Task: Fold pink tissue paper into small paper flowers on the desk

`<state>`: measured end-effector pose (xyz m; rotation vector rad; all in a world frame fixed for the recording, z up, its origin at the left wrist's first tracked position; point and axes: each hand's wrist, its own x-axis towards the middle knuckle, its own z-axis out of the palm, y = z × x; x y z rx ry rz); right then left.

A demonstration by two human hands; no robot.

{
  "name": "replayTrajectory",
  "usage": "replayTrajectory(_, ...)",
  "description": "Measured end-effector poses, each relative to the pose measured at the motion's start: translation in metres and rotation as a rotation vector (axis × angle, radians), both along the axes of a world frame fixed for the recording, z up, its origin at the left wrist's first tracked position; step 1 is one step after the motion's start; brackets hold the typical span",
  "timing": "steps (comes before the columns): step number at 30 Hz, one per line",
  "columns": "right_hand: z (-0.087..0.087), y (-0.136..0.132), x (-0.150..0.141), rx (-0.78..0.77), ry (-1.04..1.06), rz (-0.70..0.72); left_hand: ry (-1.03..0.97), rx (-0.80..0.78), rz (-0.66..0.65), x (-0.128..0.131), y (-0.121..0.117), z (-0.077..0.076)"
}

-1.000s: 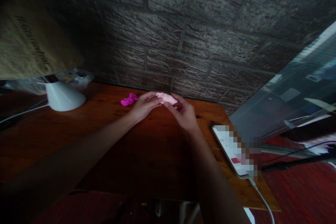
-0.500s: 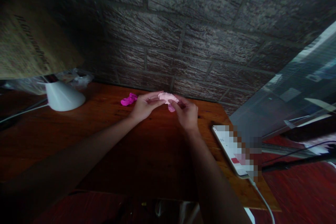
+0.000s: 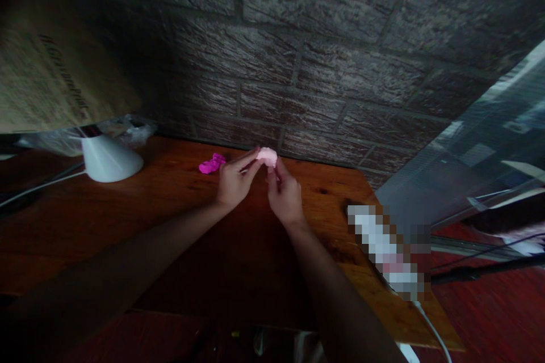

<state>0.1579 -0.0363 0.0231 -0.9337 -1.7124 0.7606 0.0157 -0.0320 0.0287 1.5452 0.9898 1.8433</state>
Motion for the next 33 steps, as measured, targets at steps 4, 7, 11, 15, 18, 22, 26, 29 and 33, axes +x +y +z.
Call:
replayTrajectory(4, 0.004, -0.005, -0.009, 0.043, 0.111, -0.068, 0.116, 0.096, -0.099, 0.009, -0.011, 0.002)
replayTrajectory(7, 0.012, -0.009, -0.014, 0.028, 0.206, -0.031, 0.201, 0.154, -0.153, 0.012, -0.015, 0.003)
replayTrajectory(11, 0.017, -0.006, -0.01, -0.037, 0.34, -0.069, 0.259, 0.169, -0.246, 0.014, -0.018, 0.005)
replayTrajectory(15, 0.015, 0.003, 0.0, -0.136, 0.361, -0.103, 0.196, 0.126, -0.244, 0.015, -0.017, 0.005)
replayTrajectory(18, 0.012, 0.007, 0.003, -0.166, 0.354, -0.086, 0.12, 0.077, -0.144, 0.014, -0.012, 0.003)
replayTrajectory(22, 0.01, 0.007, 0.004, -0.169, 0.361, -0.018, -0.059, -0.033, -0.188, 0.015, 0.0, -0.003)
replayTrajectory(26, 0.008, 0.007, 0.003, -0.15, 0.338, 0.055, -0.212, -0.173, -0.458, 0.013, 0.013, -0.009)
replayTrajectory(29, 0.007, 0.007, 0.003, -0.173, 0.325, 0.061, -0.31, -0.264, -0.561, 0.009, 0.018, -0.011)
replayTrajectory(33, 0.006, 0.005, 0.003, -0.207, 0.299, 0.024, -0.37, -0.316, -0.622, 0.002, 0.021, -0.009)
